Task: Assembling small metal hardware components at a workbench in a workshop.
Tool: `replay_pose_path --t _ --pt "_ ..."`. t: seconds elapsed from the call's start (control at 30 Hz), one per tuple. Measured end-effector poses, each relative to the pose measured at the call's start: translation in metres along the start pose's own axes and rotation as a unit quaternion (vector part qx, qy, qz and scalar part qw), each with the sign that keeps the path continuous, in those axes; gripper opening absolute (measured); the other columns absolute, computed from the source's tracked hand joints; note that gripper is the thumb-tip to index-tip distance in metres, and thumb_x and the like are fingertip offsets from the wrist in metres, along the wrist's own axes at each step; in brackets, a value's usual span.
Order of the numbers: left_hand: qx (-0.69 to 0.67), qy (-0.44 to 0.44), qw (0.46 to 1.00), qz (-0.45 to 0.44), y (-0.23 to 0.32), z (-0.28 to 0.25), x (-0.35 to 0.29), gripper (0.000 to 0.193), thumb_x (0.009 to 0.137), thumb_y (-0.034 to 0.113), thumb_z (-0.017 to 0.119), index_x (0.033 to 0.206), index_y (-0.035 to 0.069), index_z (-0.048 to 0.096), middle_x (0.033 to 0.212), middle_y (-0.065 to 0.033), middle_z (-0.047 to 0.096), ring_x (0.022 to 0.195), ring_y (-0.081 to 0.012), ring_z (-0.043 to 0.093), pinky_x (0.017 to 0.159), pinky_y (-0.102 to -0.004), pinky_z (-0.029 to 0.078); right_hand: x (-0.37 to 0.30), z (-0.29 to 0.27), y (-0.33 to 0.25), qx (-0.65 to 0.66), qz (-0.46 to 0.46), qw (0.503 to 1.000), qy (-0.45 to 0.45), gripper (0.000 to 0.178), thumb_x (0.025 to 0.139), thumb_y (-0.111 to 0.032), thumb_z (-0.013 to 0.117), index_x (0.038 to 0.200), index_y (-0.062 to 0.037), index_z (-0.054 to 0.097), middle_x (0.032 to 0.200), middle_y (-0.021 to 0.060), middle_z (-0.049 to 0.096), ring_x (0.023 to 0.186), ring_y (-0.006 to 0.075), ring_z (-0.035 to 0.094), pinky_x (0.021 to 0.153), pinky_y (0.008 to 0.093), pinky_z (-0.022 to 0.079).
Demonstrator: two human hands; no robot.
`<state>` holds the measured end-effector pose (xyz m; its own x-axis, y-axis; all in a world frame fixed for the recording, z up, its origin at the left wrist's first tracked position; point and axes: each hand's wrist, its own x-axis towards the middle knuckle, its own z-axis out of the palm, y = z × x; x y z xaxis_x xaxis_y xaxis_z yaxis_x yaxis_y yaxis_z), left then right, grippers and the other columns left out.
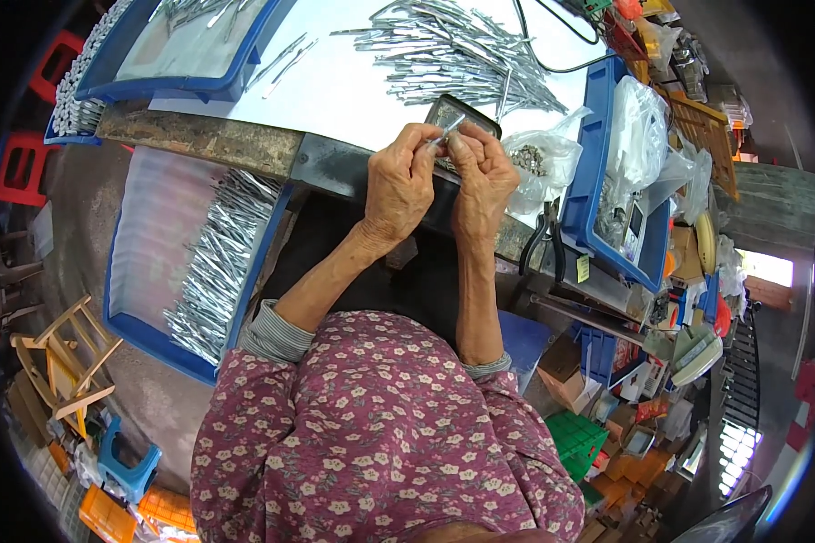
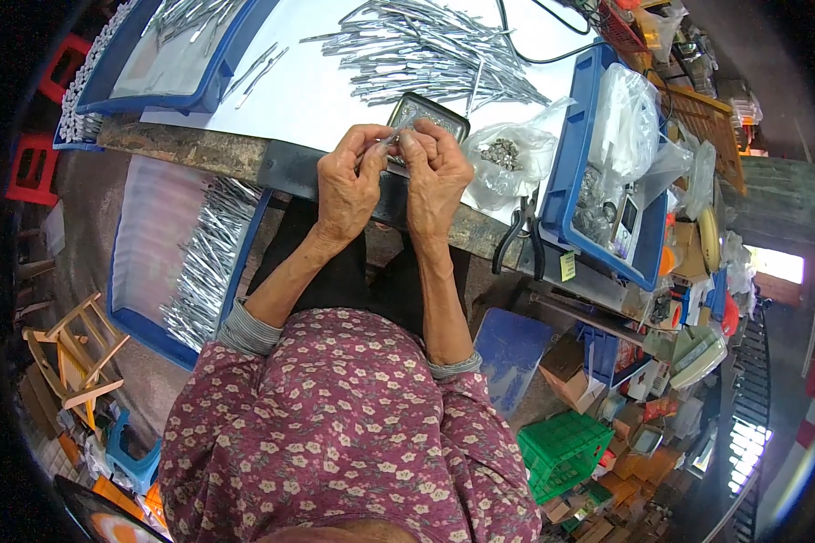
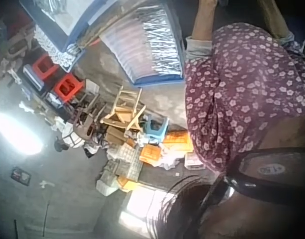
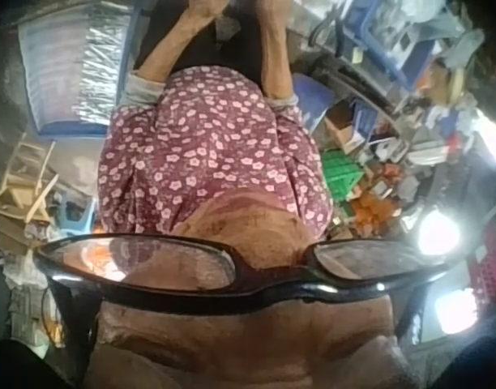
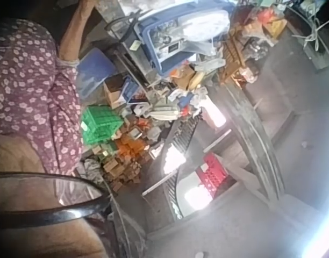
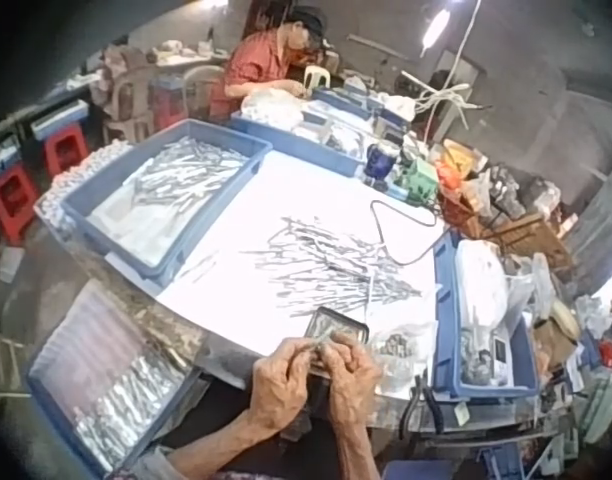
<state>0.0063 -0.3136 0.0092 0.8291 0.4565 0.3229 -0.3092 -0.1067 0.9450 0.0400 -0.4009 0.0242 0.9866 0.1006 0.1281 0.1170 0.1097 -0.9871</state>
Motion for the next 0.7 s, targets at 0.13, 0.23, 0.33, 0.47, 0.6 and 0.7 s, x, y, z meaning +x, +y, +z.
replay_pose_path --t 0.13,0.23,0.33,0.47,0.6,0.7 --pt "-0.011 0.012 1.000 0.005 -0.002 0.000 0.000 0.011 0.083 -0.001 0.046 0.092 -0.003 0.052 0.073 -0.0149 0.061 0.066 -0.0221 0.063 0.055 -0.0293 0.047 -0.001 0.005 0.000 -0.008 0.000 1.000 0.003 0.025 0.081 -0.004 0.058 0.101 0.0093 0.052 0.080 0.0084 0.063 0.070 0.0098 0.059 0.065 0.0203 0.047" --pt "-0.004 0.016 1.000 0.003 -0.004 0.001 0.000 0.011 0.083 0.000 0.046 0.092 -0.003 0.052 0.070 -0.0116 0.060 0.061 -0.0163 0.059 0.054 -0.0270 0.046 -0.001 0.004 0.000 -0.025 -0.003 1.000 0.007 0.025 0.081 -0.004 0.059 0.101 0.0091 0.052 0.079 0.0074 0.063 0.070 0.0093 0.059 0.065 0.0201 0.047" --pt "-0.055 0.003 0.997 -0.049 -0.005 -0.001 0.001 0.010 0.083 0.000 0.047 0.090 -0.003 0.053 0.066 -0.0055 0.057 0.055 -0.0077 0.050 0.049 -0.0225 0.042 -0.001 0.003 0.003 -0.081 -0.024 0.996 0.008 0.027 0.080 -0.004 0.059 0.102 0.0089 0.052 0.079 0.0065 0.063 0.071 0.0091 0.059 0.065 0.0199 0.046" --pt "-0.118 -0.032 0.986 -0.117 0.001 -0.008 0.005 0.010 0.082 0.000 0.047 0.089 -0.003 0.053 0.062 -0.0004 0.052 0.053 -0.0019 0.042 0.046 -0.0182 0.036 0.000 0.001 -0.002 -0.100 -0.030 0.994 -0.007 0.030 0.077 -0.003 0.061 0.104 0.0086 0.051 0.078 0.0059 0.063 0.072 0.0088 0.058 0.066 0.0201 0.045" --pt "-0.205 -0.088 0.958 -0.183 0.000 -0.017 0.011 0.012 0.081 0.002 0.049 0.091 -0.003 0.055 0.059 0.0001 0.051 0.049 -0.0008 0.039 0.043 -0.0150 0.029 0.004 -0.008 -0.005 -0.075 -0.018 0.997 -0.020 0.031 0.077 -0.002 0.061 0.104 0.0085 0.051 0.079 0.0055 0.063 0.072 0.0083 0.057 0.067 0.0197 0.045" --pt "-0.266 -0.115 0.932 -0.217 0.000 -0.020 0.013 0.013 0.082 0.003 0.051 0.093 -0.003 0.055 0.060 -0.0005 0.052 0.046 -0.0003 0.036 0.041 -0.0138 0.024 0.006 -0.014 -0.005 -0.062 -0.011 0.997 -0.050 0.031 0.076 -0.002 0.062 0.104 0.0084 0.051 0.078 0.0054 0.063 0.071 0.0081 0.057 0.066 0.0194 0.045"
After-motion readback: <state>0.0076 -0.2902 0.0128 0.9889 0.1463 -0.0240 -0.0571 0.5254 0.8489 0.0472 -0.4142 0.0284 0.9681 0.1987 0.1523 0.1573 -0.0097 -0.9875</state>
